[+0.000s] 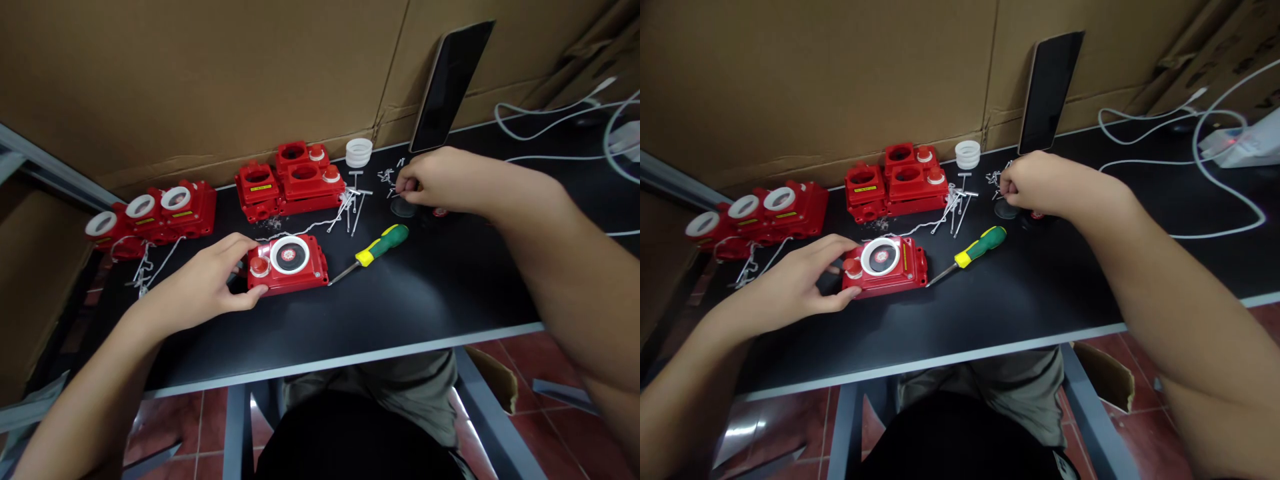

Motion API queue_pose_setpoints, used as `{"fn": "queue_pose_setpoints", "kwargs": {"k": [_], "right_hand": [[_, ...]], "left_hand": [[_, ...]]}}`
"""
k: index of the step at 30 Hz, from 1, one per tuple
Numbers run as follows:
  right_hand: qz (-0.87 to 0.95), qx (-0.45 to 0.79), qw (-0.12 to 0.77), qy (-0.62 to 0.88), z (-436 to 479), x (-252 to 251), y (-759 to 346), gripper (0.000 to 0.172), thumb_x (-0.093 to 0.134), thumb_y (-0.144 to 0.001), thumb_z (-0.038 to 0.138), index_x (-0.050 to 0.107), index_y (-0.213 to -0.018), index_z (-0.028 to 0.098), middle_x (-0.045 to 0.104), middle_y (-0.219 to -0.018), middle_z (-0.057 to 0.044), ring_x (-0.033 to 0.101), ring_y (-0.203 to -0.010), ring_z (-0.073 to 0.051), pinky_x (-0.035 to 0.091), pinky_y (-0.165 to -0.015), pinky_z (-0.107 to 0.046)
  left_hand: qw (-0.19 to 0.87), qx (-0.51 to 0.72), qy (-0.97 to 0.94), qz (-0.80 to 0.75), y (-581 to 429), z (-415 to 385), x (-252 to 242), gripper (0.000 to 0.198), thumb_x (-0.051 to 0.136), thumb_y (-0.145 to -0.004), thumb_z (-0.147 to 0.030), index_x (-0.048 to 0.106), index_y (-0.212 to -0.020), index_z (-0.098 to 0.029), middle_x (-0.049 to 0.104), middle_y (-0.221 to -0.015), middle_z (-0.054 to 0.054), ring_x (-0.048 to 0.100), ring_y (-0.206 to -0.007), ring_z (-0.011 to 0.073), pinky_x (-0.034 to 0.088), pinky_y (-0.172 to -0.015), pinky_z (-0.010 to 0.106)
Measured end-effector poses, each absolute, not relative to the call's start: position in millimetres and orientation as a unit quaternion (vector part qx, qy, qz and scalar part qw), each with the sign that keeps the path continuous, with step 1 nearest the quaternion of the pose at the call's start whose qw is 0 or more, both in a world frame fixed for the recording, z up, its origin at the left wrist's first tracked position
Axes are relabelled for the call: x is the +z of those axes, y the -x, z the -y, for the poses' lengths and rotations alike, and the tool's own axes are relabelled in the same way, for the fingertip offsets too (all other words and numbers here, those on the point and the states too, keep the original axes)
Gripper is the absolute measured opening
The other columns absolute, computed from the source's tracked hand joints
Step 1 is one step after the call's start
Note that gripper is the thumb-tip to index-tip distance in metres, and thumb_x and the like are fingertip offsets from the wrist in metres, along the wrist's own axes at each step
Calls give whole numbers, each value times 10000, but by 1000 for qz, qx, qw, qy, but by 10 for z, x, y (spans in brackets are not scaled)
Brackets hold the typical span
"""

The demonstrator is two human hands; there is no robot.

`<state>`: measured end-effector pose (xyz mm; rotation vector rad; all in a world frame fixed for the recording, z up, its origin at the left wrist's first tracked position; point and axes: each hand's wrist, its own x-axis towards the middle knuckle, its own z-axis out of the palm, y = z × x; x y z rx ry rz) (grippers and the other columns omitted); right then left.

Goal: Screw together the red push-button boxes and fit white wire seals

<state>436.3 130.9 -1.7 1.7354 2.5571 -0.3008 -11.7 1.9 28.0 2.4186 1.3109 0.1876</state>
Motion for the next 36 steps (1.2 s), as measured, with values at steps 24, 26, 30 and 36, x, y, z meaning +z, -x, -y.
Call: {"fn": "queue_pose_setpoints", "kwargs": {"k": [24,26,30,36], "right_hand": [[-837,-98,0,-539,-1314,-24,-4320,49,695,-843,216,725,-836,254,808,-866,-51,666,-636,-204,571,-687,-406],[-837,-92,1,-539,-1311,-23,-4311,50,716,-854,238,712,-811,263,794,-847,-49,668,-658,-215,563,-713,-415],[-827,-84,15,-556,-1270,5,-4243,78,749,-871,213,712,-826,265,791,-881,-58,657,-663,-218,554,-737,-423],[-812,-74,62,-575,-1206,78,-4126,63,716,-916,168,754,-933,217,776,-876,-55,597,-572,-173,543,-713,-389]], "left_hand": [[196,103,-857,-466,90,39,244,749,915,-954,-598,673,-1571,-249,751,-1468,117,789,-1257,350,685,-1146,508],[197,114,-853,-469,80,38,230,695,927,-950,-574,685,-1514,-248,754,-1453,113,791,-1249,346,686,-1162,521],[209,124,-849,-468,69,21,206,569,912,-956,-528,698,-1397,-238,759,-1394,96,795,-1209,320,701,-1120,486],[219,114,-846,-472,70,11,189,592,887,-952,-497,671,-1437,-236,759,-1429,96,801,-1236,330,683,-1163,497]]}}
